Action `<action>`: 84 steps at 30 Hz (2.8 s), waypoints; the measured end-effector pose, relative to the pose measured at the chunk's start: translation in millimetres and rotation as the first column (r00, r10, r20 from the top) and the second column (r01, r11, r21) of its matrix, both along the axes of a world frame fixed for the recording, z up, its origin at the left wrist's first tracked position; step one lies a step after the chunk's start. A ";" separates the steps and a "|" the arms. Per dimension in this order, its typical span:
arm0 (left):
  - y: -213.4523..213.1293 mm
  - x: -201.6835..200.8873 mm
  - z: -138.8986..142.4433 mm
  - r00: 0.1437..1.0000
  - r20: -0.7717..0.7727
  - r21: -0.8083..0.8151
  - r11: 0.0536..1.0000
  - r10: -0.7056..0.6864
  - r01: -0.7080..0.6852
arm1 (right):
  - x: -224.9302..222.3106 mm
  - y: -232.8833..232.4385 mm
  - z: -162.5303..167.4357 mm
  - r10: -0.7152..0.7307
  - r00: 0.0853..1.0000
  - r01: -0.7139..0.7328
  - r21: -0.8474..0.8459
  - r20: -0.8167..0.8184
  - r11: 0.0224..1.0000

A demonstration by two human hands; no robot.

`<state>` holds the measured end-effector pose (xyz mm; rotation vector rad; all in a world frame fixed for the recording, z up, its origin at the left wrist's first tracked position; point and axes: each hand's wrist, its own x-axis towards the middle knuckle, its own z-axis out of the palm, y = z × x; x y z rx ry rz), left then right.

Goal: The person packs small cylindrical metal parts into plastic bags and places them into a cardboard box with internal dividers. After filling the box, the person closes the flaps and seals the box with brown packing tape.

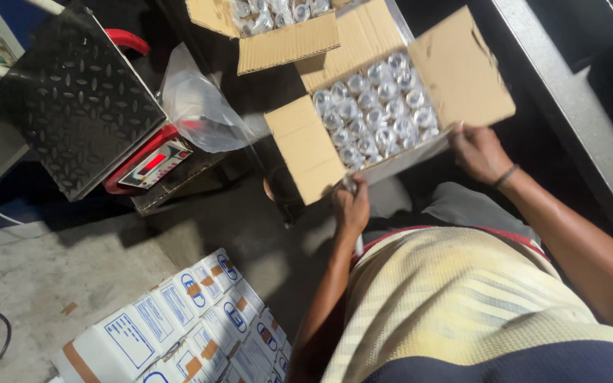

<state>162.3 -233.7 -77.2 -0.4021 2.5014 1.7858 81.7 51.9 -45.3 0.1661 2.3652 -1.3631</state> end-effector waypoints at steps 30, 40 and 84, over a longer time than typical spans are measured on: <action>14.3 -56.0 63.9 0.987 -0.157 -0.684 0.720 0.018 -0.122 | -27.9 -81.7 23.8 0.959 0.133 -0.657 0.747 0.250 -0.103; 75.0 -66.4 -26.1 0.988 -0.037 -0.718 0.684 0.147 -0.128 | -65.0 34.5 -6.8 0.378 0.926 -0.376 0.134 0.011 0.917; 85.2 3.1 -29.7 0.931 -0.364 -0.541 0.813 0.006 -0.217 | -26.1 -67.9 74.2 0.303 0.918 -0.389 -0.426 -0.256 0.817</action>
